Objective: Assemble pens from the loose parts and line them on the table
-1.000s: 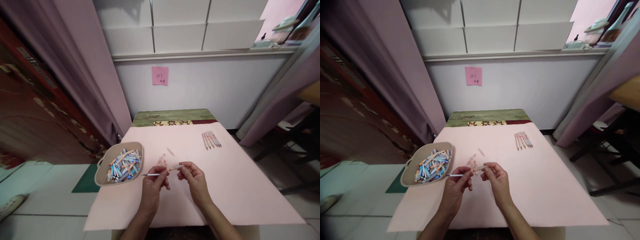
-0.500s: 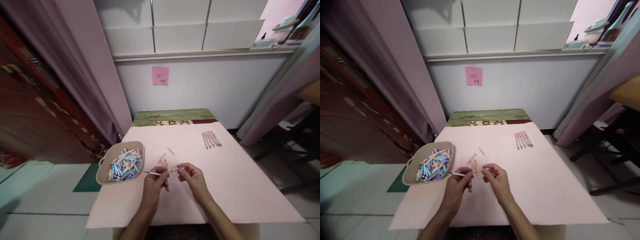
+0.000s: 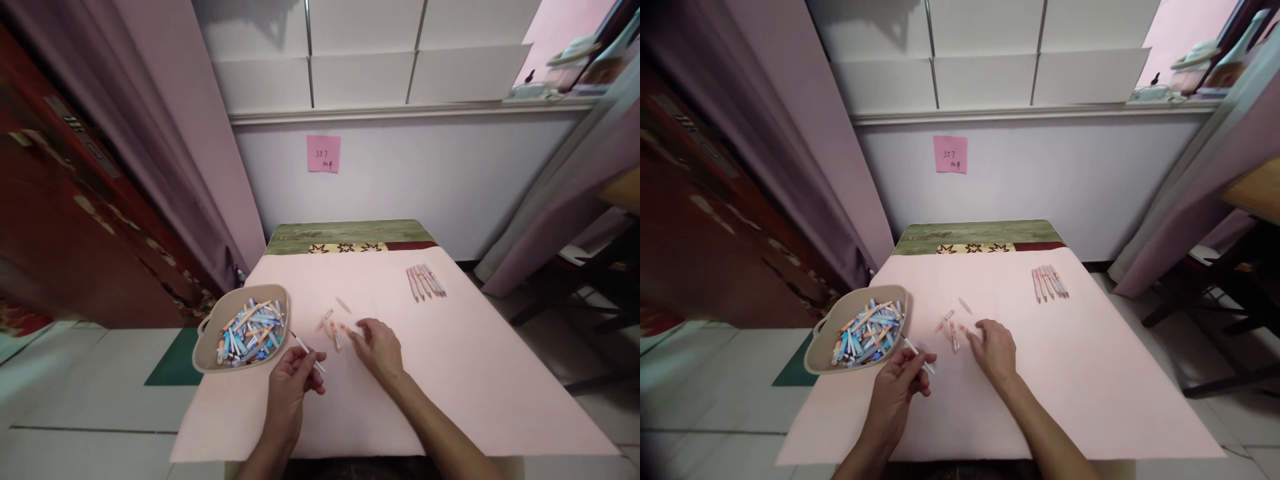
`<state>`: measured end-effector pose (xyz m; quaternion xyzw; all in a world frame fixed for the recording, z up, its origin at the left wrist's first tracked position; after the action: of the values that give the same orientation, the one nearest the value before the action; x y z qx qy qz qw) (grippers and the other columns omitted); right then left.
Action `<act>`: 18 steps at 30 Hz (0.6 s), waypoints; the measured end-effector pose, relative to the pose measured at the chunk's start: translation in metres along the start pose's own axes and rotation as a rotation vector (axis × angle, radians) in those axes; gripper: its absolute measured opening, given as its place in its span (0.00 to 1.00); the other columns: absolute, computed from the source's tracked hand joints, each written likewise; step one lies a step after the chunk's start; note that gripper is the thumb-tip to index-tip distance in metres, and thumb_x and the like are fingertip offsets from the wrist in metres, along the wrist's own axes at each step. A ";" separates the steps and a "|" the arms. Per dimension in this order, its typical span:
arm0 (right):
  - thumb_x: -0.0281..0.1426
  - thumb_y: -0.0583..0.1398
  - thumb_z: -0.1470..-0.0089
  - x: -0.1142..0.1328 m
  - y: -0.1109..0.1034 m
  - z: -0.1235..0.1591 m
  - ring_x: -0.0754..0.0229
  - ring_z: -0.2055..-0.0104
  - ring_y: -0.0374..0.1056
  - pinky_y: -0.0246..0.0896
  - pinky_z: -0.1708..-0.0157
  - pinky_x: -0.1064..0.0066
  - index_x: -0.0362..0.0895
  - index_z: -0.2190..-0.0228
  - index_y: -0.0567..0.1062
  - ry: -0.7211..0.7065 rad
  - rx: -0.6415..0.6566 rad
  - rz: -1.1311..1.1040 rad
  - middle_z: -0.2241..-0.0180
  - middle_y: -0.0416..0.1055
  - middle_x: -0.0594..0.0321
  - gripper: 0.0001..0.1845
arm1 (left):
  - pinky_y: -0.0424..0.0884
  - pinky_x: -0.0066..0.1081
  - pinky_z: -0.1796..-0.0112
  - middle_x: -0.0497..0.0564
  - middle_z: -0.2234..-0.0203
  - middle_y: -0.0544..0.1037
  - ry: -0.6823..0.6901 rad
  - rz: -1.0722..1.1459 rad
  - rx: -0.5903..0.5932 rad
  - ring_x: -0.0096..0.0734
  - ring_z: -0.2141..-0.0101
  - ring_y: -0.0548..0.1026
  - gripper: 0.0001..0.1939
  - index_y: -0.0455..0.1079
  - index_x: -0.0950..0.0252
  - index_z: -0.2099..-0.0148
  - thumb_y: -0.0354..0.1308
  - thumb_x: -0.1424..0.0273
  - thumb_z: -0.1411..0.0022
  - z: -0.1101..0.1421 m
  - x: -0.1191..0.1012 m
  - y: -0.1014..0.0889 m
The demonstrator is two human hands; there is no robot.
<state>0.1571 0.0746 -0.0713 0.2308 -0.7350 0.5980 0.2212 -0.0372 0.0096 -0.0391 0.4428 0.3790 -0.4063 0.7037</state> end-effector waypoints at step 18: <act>0.43 0.60 0.48 0.016 -0.011 0.006 0.61 0.74 0.66 0.58 0.74 0.72 0.43 0.69 0.72 0.170 0.167 -0.822 0.75 0.70 0.63 0.15 | 0.55 0.22 0.82 0.47 0.79 0.73 0.094 -0.147 0.048 0.18 0.83 0.60 0.14 0.74 0.67 0.63 0.63 0.61 0.47 -0.005 -0.017 -0.004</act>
<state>0.1508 0.0655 -0.0543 0.4714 -0.5102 0.5345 0.4814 -0.0481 0.0169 -0.0270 0.4492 0.4330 -0.4447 0.6426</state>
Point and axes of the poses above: each hand's wrist, its own z-axis away from the middle knuckle, its own y-axis out of the palm, x = y × z, the point moved 5 cm from there along -z, towards the middle knuckle
